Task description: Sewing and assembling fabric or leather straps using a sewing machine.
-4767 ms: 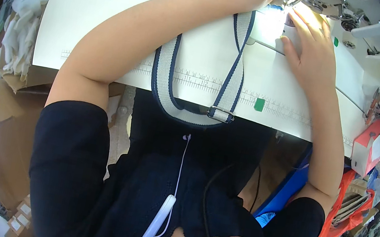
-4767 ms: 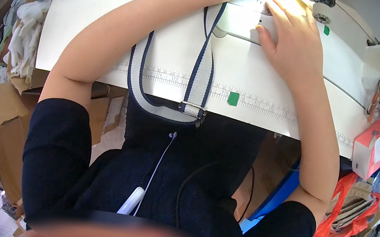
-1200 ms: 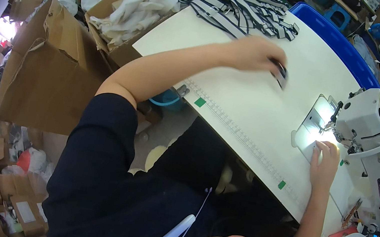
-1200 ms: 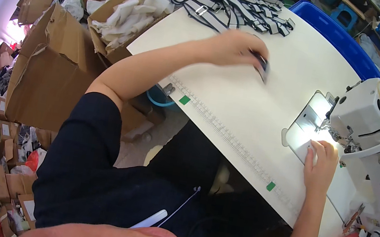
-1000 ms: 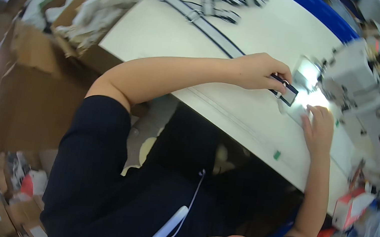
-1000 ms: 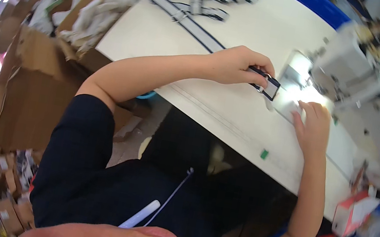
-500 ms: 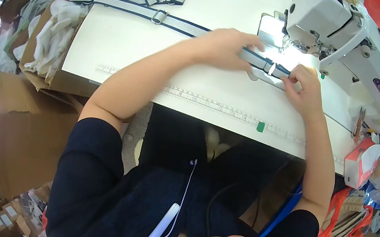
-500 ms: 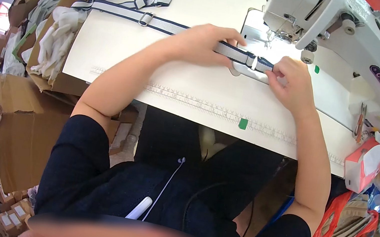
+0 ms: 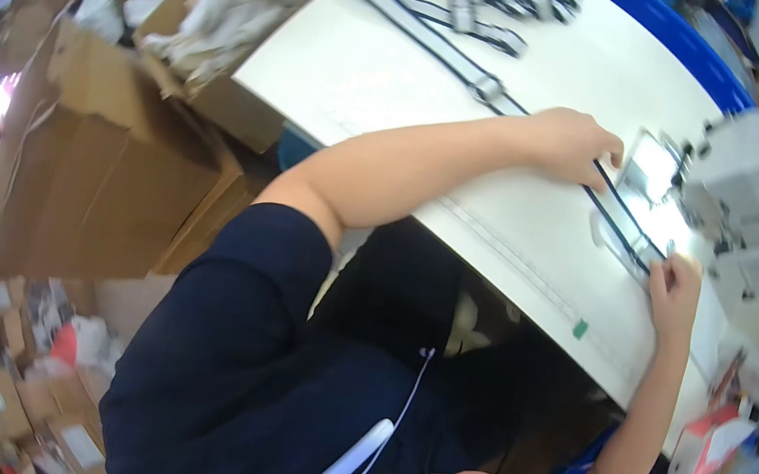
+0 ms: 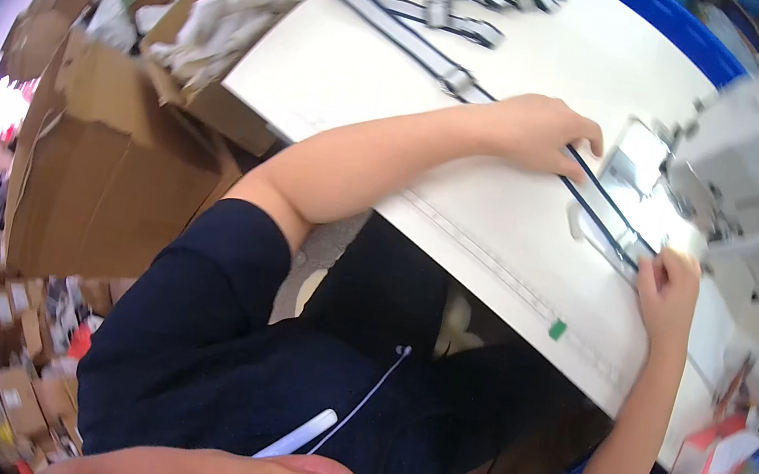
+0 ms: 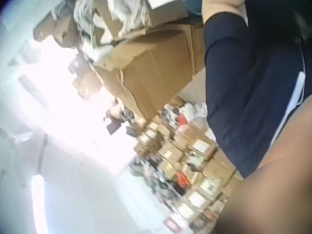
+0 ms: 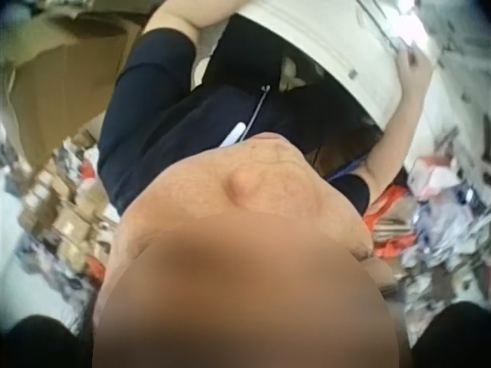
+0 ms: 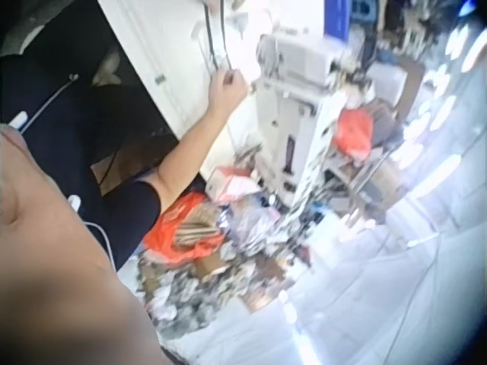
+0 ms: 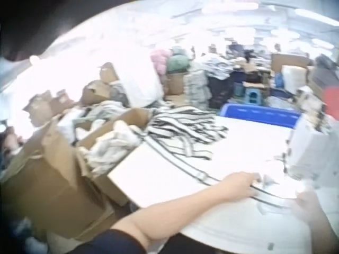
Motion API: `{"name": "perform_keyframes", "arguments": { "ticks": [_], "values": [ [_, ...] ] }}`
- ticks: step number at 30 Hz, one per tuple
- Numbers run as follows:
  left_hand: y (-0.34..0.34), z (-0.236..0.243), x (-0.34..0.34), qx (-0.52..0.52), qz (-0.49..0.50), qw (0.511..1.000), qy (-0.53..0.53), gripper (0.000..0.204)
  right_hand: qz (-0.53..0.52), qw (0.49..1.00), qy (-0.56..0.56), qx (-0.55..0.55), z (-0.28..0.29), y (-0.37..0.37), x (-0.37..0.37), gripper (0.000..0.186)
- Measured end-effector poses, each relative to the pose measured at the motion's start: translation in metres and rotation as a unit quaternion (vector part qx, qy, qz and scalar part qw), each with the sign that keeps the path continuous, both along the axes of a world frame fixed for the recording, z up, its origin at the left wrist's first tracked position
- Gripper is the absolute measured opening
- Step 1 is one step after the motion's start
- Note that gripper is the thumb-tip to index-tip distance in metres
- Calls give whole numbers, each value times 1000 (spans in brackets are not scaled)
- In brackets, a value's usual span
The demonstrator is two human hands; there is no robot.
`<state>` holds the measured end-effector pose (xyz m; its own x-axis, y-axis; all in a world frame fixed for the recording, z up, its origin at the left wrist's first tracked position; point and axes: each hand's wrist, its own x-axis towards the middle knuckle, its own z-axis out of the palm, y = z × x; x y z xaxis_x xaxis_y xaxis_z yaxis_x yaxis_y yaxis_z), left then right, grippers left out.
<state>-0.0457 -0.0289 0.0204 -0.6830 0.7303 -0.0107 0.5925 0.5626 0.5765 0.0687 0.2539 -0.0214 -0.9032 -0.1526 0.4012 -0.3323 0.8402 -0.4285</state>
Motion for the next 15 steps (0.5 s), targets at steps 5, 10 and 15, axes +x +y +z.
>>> {"name": "perform_keyframes", "arguments": {
  "ticks": [5,10,15],
  "values": [
    [-13,-9,-3,33,1,997,70,41,2,1000,-22,22,7,-17,0,37],
    [8,-41,-26,139,-27,980,138,41,10,994,82,76,4,14,4,32],
    [-13,-27,-24,122,13,987,99,35,-9,990,117,75,22,11,43,10]
  ]
}}
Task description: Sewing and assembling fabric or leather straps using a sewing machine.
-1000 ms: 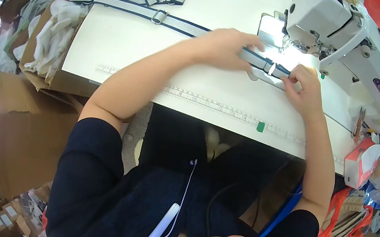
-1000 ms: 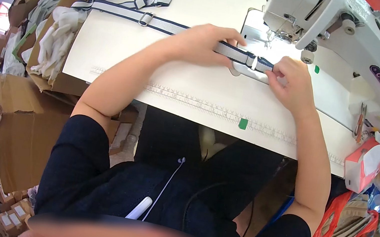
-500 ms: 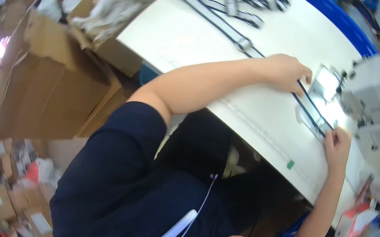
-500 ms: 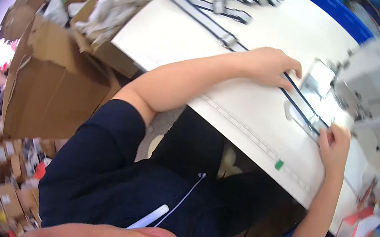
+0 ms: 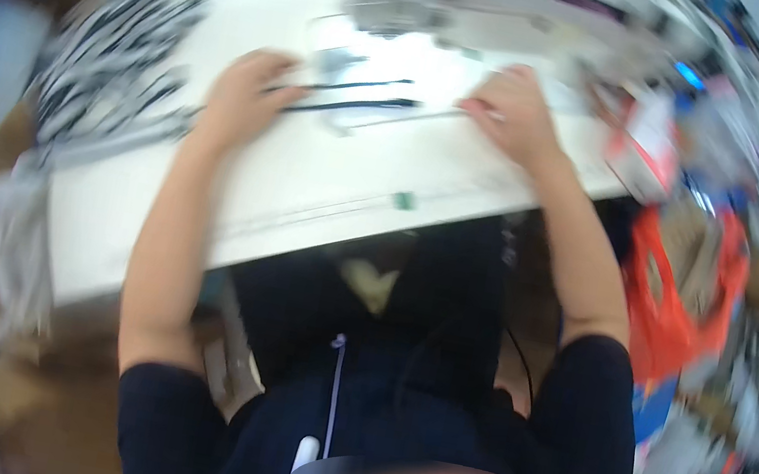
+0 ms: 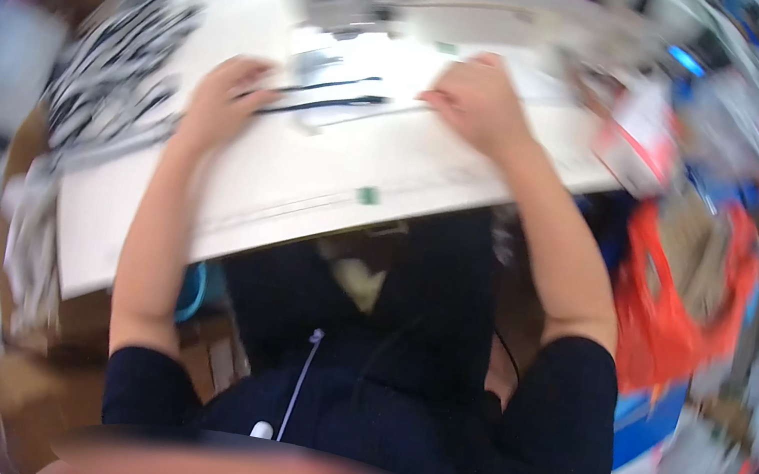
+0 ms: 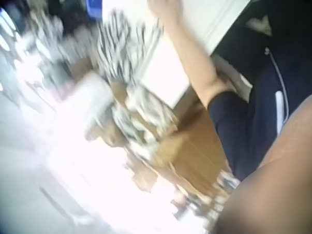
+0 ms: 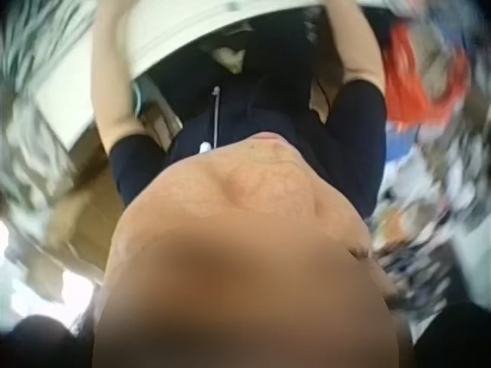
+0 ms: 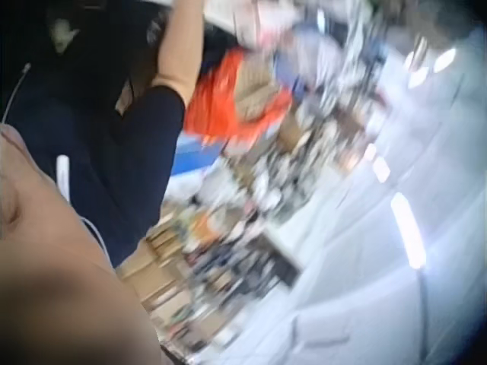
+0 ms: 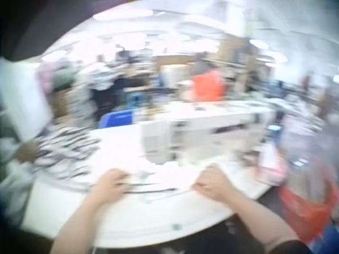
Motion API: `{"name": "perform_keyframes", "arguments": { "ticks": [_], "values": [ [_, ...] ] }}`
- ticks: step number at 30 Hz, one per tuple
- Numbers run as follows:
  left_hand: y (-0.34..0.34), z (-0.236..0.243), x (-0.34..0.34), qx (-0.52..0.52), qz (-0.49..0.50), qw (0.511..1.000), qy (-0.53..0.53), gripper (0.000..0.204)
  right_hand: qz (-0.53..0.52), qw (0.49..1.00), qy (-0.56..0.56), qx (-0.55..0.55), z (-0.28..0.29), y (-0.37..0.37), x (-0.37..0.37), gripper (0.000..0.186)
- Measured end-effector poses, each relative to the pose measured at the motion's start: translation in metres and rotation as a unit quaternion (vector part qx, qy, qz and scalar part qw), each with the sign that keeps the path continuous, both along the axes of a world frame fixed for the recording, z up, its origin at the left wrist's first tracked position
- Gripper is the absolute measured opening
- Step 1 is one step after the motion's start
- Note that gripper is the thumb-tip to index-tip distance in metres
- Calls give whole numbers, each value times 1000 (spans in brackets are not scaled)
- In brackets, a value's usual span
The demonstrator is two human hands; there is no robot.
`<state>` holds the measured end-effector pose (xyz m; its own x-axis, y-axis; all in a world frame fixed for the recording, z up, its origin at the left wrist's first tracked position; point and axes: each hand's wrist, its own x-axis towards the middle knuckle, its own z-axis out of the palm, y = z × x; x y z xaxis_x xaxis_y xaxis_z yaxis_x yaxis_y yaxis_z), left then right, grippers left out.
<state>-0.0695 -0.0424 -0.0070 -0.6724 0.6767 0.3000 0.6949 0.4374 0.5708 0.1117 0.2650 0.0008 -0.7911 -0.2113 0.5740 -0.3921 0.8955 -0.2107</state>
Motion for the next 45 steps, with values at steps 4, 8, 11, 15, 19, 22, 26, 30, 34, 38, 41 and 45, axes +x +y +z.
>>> {"name": "perform_keyframes", "arguments": {
  "ticks": [4,8,11,15,19,22,26,30,34,38,41,45],
  "values": [
    [4,21,18,-46,-1,999,21,33,-152,985,65,47,30,27,97,7],
    [18,31,31,-44,-34,998,25,31,-415,907,75,-11,62,66,232,6],
    [24,28,35,-42,-74,995,46,30,-621,778,10,-88,75,112,324,18],
    [16,29,37,-44,-52,998,7,29,-667,722,-155,-99,0,203,389,38],
    [19,18,29,-11,-80,997,6,27,-628,747,-98,-196,-80,253,384,54],
    [22,12,28,-2,-55,998,-40,25,-662,724,56,-186,-100,270,365,53],
    [26,16,31,3,-48,998,-36,23,-667,698,95,-241,-65,266,374,34],
    [16,20,28,8,-57,998,-9,23,-426,808,183,-364,1,208,326,12],
    [19,25,40,87,-101,991,-13,19,-257,881,65,-392,63,128,248,11],
    [35,47,79,141,-169,967,-126,36,-190,936,-136,-263,86,55,163,9],
    [33,67,106,173,-201,929,-259,57,3,964,-159,-211,74,0,85,13],
    [17,64,112,106,-122,937,-310,52,84,923,-298,-228,59,-65,23,19]
  ]
}}
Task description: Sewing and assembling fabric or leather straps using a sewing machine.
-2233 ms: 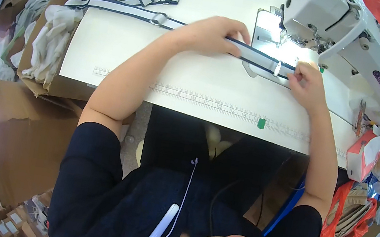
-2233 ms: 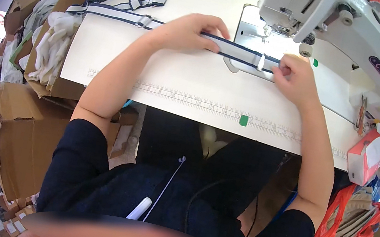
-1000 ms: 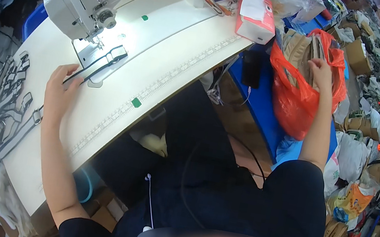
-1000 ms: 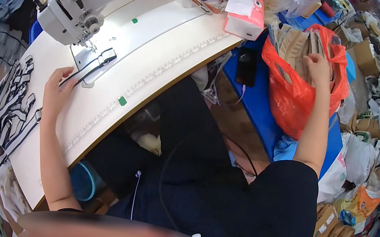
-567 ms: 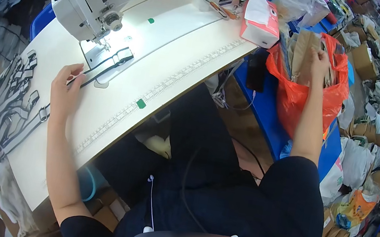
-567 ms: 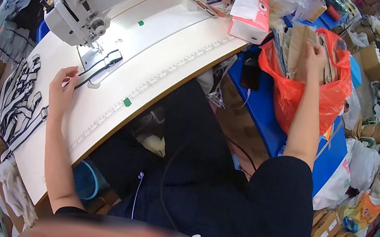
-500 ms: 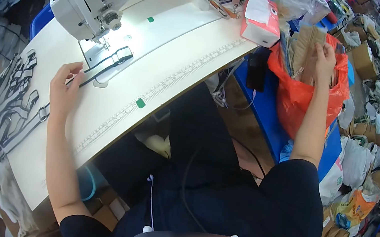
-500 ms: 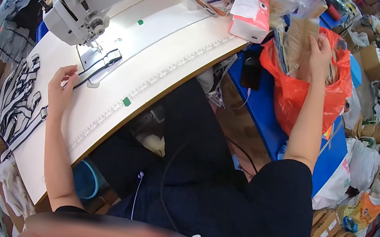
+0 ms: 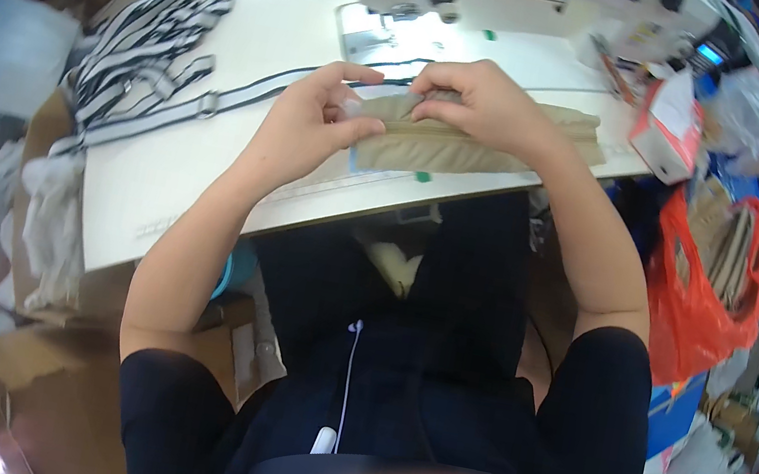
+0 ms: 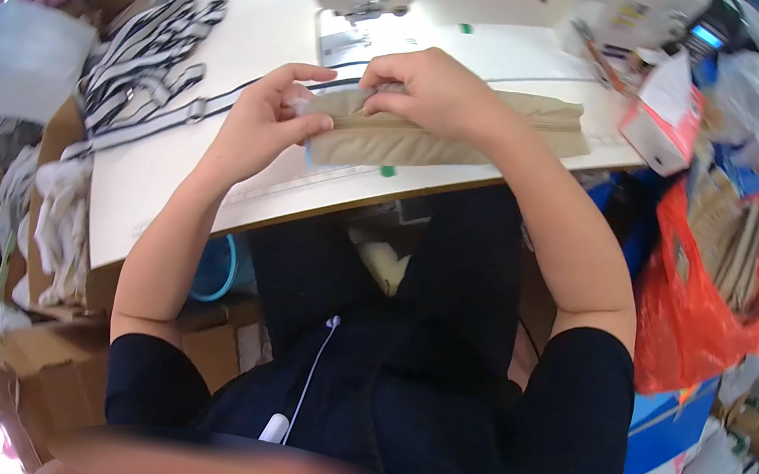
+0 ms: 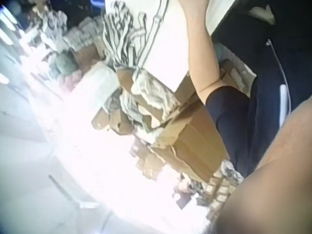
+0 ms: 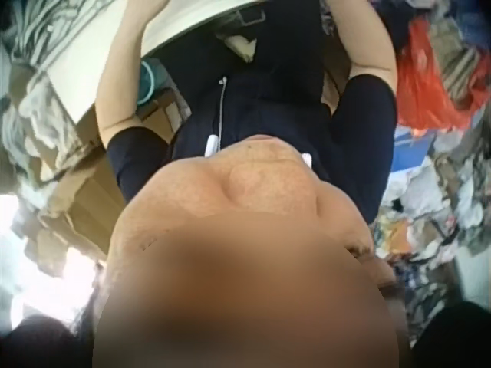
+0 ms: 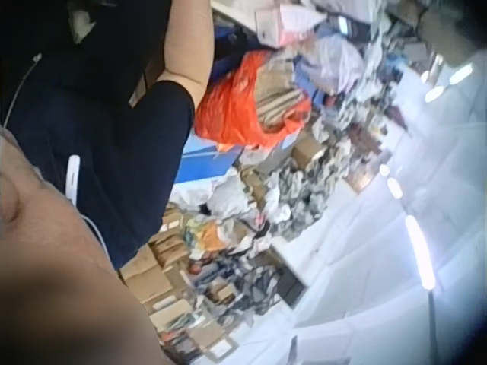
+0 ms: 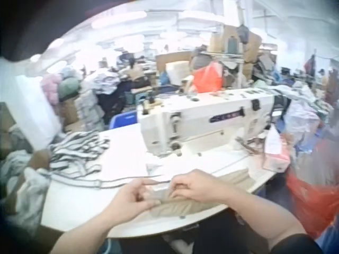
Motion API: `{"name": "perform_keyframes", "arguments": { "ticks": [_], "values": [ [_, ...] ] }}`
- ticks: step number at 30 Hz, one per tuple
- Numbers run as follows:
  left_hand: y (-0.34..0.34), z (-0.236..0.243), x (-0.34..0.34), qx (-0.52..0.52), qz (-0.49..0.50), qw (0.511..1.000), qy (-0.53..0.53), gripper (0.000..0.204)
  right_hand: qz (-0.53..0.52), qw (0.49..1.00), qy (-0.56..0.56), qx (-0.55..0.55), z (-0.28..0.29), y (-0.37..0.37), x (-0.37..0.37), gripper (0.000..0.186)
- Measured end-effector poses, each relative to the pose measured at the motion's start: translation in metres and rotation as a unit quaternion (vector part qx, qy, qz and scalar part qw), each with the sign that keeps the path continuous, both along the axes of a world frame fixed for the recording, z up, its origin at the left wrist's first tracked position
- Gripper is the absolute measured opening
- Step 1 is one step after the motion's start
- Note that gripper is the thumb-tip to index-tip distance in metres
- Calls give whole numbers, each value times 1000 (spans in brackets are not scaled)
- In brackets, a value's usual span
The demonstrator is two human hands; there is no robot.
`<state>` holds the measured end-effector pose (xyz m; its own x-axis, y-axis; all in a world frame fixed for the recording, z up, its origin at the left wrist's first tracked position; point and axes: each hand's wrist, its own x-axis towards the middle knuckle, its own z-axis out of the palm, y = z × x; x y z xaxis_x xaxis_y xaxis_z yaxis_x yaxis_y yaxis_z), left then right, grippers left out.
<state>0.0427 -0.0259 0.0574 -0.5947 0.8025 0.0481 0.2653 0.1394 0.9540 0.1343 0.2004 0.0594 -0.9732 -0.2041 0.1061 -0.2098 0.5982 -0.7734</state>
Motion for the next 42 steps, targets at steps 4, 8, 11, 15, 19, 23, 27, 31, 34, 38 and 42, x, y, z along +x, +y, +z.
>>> {"name": "perform_keyframes", "arguments": {
  "ticks": [4,8,11,15,19,23,27,31,34,38,42],
  "values": [
    [-52,-15,-27,-135,112,984,22,28,-15,995,87,55,-27,-24,-17,29],
    [-118,-20,-50,-179,181,967,7,32,-49,990,121,52,-43,5,9,25],
    [-136,-18,-60,-198,186,962,16,33,-36,982,149,111,-54,22,25,24],
    [-143,-27,-64,-185,197,963,7,32,-48,968,166,182,-62,19,28,23],
    [-153,-26,-67,-262,215,938,76,30,-1,976,166,143,-60,7,24,21],
    [-178,-17,-76,-302,221,926,47,31,33,971,188,141,-65,-9,20,20],
    [-179,-10,-79,-389,227,877,166,40,9,977,186,103,-66,-9,13,17],
    [-140,-2,-74,-342,261,856,286,46,-125,978,164,30,-68,-1,5,16],
    [-98,-8,-78,-235,166,895,340,46,-196,961,175,84,-59,6,-17,21],
    [-60,-34,-92,-210,107,866,440,52,-140,959,153,192,-67,24,-42,35],
    [-57,-24,-99,-228,47,897,376,40,-157,959,149,185,-65,16,-41,29]
  ]
}}
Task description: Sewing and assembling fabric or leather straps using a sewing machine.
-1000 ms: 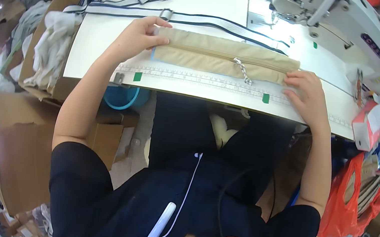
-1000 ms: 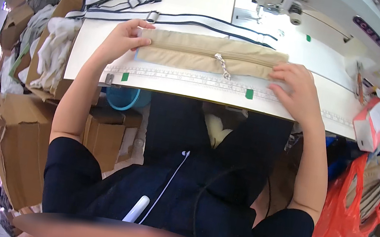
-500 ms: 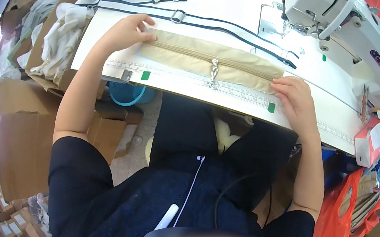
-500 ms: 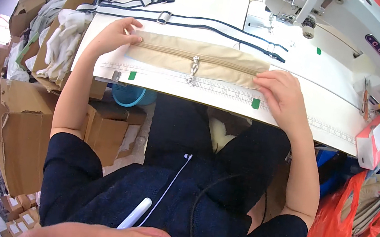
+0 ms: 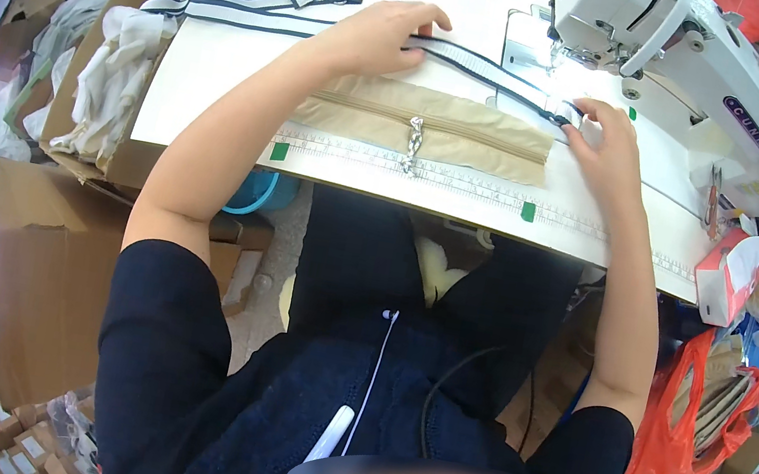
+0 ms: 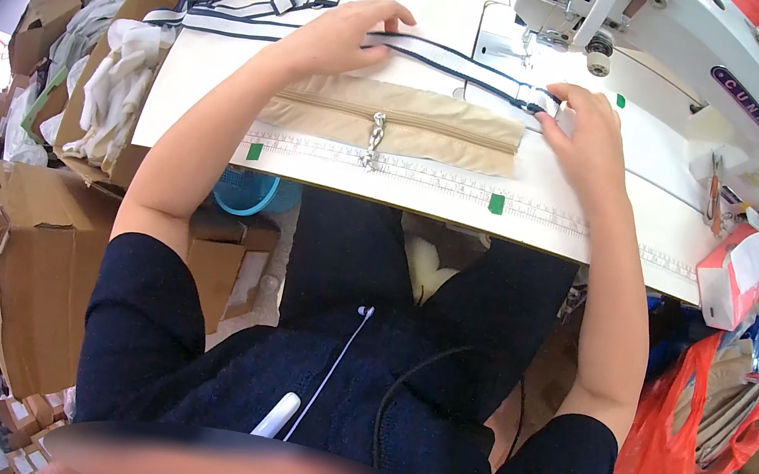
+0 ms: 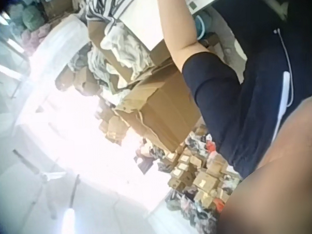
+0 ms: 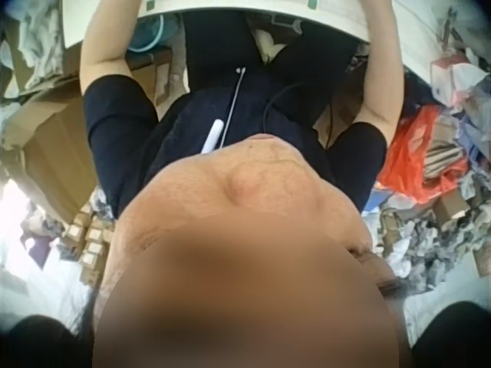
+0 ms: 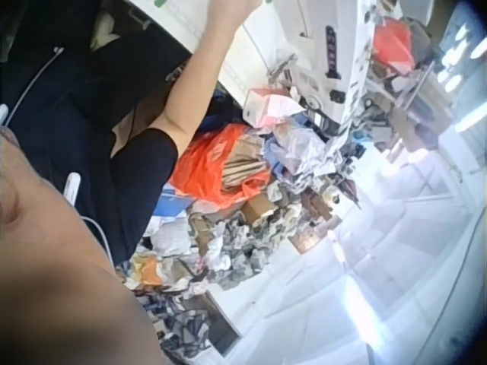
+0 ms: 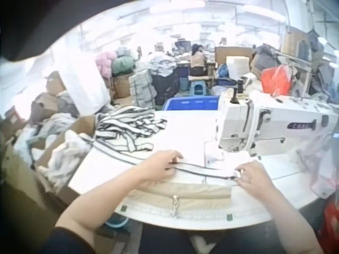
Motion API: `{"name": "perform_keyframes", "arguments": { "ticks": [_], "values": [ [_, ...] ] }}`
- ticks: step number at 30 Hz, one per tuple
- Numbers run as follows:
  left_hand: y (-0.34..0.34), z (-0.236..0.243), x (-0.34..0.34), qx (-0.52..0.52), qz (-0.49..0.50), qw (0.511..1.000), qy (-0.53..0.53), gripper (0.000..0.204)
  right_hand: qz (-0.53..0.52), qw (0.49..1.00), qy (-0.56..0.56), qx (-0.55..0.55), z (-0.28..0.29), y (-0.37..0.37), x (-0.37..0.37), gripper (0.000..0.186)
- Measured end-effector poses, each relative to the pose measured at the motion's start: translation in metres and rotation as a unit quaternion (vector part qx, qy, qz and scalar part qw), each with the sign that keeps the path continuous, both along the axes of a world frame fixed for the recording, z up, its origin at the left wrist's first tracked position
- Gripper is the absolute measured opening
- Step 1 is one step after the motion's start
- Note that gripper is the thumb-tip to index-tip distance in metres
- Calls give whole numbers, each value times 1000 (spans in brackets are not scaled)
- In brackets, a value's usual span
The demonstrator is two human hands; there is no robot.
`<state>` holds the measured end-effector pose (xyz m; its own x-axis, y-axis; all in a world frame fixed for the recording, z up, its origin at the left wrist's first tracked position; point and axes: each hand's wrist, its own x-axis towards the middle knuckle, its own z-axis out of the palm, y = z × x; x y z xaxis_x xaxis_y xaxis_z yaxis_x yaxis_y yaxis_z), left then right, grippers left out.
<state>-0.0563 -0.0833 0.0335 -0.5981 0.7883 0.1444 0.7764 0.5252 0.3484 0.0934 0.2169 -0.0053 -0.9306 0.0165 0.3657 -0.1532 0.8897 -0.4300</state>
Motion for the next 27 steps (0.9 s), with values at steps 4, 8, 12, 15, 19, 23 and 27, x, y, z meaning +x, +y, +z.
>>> {"name": "perform_keyframes", "arguments": {
  "ticks": [4,8,12,15,19,23,27],
  "values": [
    [-25,31,9,85,-55,995,19,31,72,986,76,-134,8,-7,11,19],
    [-59,58,34,32,-77,996,-19,20,162,981,47,-95,20,-21,28,17],
    [-68,28,49,-32,-40,993,-103,25,156,987,-23,-16,5,-28,35,23],
    [-62,9,57,0,-41,997,-68,25,158,987,-18,-2,4,-25,37,23],
    [-54,-22,56,59,-55,994,70,24,150,988,-27,-13,3,-23,39,22],
    [-55,-31,33,88,-30,990,110,22,161,985,33,50,3,-22,16,20],
    [-39,-24,-1,74,-78,986,127,23,164,983,32,76,3,-9,-8,19]
  ]
}}
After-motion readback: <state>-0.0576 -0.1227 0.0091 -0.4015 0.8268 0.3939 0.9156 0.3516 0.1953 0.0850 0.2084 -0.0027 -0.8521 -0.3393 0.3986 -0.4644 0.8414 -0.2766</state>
